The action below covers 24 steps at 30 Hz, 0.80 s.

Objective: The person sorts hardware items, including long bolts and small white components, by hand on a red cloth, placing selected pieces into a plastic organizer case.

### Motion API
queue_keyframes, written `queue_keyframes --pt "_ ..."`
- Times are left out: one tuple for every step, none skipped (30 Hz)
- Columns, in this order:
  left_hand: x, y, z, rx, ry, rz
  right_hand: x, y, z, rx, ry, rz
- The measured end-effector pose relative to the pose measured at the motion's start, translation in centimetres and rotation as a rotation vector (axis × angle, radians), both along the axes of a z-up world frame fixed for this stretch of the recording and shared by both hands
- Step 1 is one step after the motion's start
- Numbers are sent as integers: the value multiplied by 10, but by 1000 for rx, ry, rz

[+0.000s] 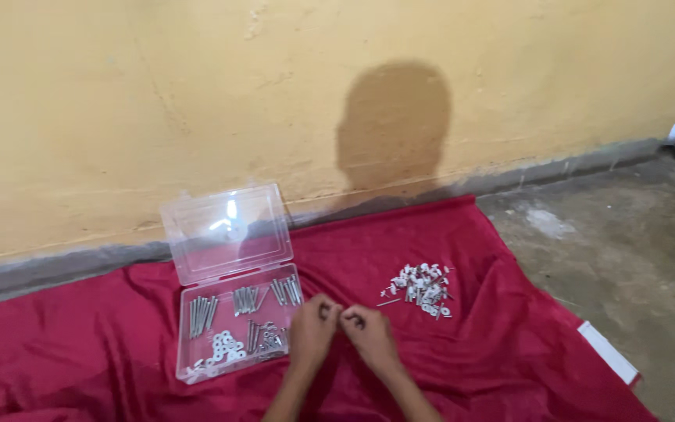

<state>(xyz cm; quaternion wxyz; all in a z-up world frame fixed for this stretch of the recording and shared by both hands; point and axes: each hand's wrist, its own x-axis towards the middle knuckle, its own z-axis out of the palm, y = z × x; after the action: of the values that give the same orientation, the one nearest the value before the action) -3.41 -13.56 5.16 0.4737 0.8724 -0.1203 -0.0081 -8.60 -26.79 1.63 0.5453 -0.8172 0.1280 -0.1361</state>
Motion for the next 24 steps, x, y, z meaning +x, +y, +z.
queue_keyframes --pt "-5 -15 6 -21 0 -42 -5 -15 -1 -7 38 -38" --pt "-11 -30 10 -42 2 -85 -11 -30 -1 -13 79 -78" --pt "-16 -43 13 -63 4 -128 -16 -43 -1 -18 119 -117" --pt "-22 -54 14 -71 -8 -155 -23 -55 -3 -13 124 -142" --pt "-28 -64 14 -79 -20 -181 -32 -66 -5 -7 128 -167" --pt "-33 -74 11 -87 -30 -209 -39 -77 -8 -1 134 -192" --pt "-37 -86 8 -93 -63 -235 -45 -88 -11 -2 112 -212" --pt "-40 -96 3 -96 -97 -260 -51 -97 -16 0 89 -231" --pt "-44 -106 -3 -98 -131 -286 -57 -108 -20 2 66 -249" --pt "-47 -116 -8 -110 -136 -306 -61 -117 -25 -18 73 -272" --pt "-51 -127 -12 -121 -142 -326 -66 -127 -29 -38 81 -294" --pt "-53 -134 -15 -129 -148 -350 -69 -132 -33 -54 87 -320" --pt "-56 -139 -17 -125 -107 -346 -71 -136 -37 -73 56 -341" --pt "-59 -146 -19 -123 -64 -348 -74 -143 -41 -95 26 -369" --pt "-62 -155 -20 -120 -22 -350 -77 -150 -45 -117 -3 -397" --pt "-62 -163 -21 -101 -7 -358 -79 -156 -49 -106 -37 -400" --pt "-62 -169 -23 -83 7 -365 -80 -161 -54 -95 -71 -403" --pt "-62 -174 -25 -62 24 -370 -80 -163 -58 -83 -102 -404" --pt "-61 -180 -28 -54 13 -374 -81 -166 -62 -64 -97 -421" --pt "-59 -186 -31 -48 0 -373 -78 -169 -64 -47 -93 -433" --pt "-58 -192 -35 -42 -13 -372 -76 -172 -66 -29 -89 -445" --pt "-58 -197 -39 -43 -25 -363 -76 -173 -67 -19 -97 -456" --pt "-58 -202 -42 -44 -37 -354 -77 -173 -67 -8 -105 -467" --pt "-54 -209 -43 -49 -56 -348 -74 -176 -66 -2 -120 -480"
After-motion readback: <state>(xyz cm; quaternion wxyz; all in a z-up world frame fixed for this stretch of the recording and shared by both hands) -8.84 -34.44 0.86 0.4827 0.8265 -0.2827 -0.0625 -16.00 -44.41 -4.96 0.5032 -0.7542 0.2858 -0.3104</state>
